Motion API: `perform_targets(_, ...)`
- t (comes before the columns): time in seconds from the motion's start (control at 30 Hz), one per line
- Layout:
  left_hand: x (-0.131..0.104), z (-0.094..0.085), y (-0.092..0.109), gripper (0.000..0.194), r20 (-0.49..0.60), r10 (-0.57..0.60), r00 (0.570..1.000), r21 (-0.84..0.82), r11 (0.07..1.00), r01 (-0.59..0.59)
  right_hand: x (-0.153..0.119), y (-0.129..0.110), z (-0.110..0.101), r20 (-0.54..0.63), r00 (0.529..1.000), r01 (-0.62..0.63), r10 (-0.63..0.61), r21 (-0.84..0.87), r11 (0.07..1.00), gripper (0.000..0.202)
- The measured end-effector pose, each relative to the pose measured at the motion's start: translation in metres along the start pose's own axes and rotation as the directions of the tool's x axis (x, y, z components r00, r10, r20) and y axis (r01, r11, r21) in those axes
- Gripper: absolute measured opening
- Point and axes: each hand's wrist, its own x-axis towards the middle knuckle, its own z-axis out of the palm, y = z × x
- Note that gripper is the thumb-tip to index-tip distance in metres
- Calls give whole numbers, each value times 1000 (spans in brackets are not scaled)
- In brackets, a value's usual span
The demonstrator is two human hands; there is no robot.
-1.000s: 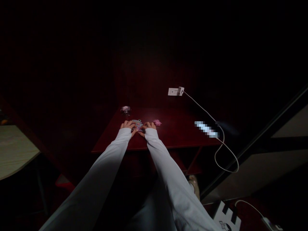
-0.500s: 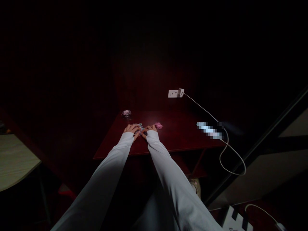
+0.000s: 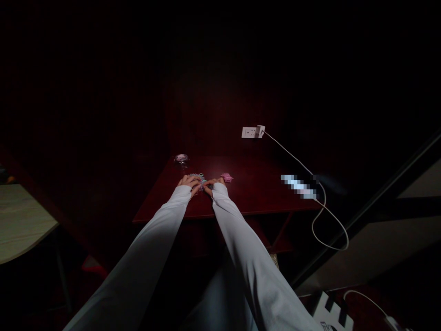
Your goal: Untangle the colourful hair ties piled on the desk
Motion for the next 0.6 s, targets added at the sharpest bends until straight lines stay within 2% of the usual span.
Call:
perform_targets(0.13, 1, 1, -2, 27, -8, 14, 1000, -19, 1000, -14, 2, 3, 3, -14, 1000, -21, 22, 45, 999, 20)
perform_targets(0.33, 0, 1, -2, 30, -51, 7, 999, -33, 999, -8, 4, 5, 1, -119, 983, -124, 140, 132, 983, 33)
perform_targets(0.6, 0, -2, 0, 28, -32, -16, 999, -23, 1000, 15, 1, -3, 1, -37, 997, -57, 62, 124, 991, 10)
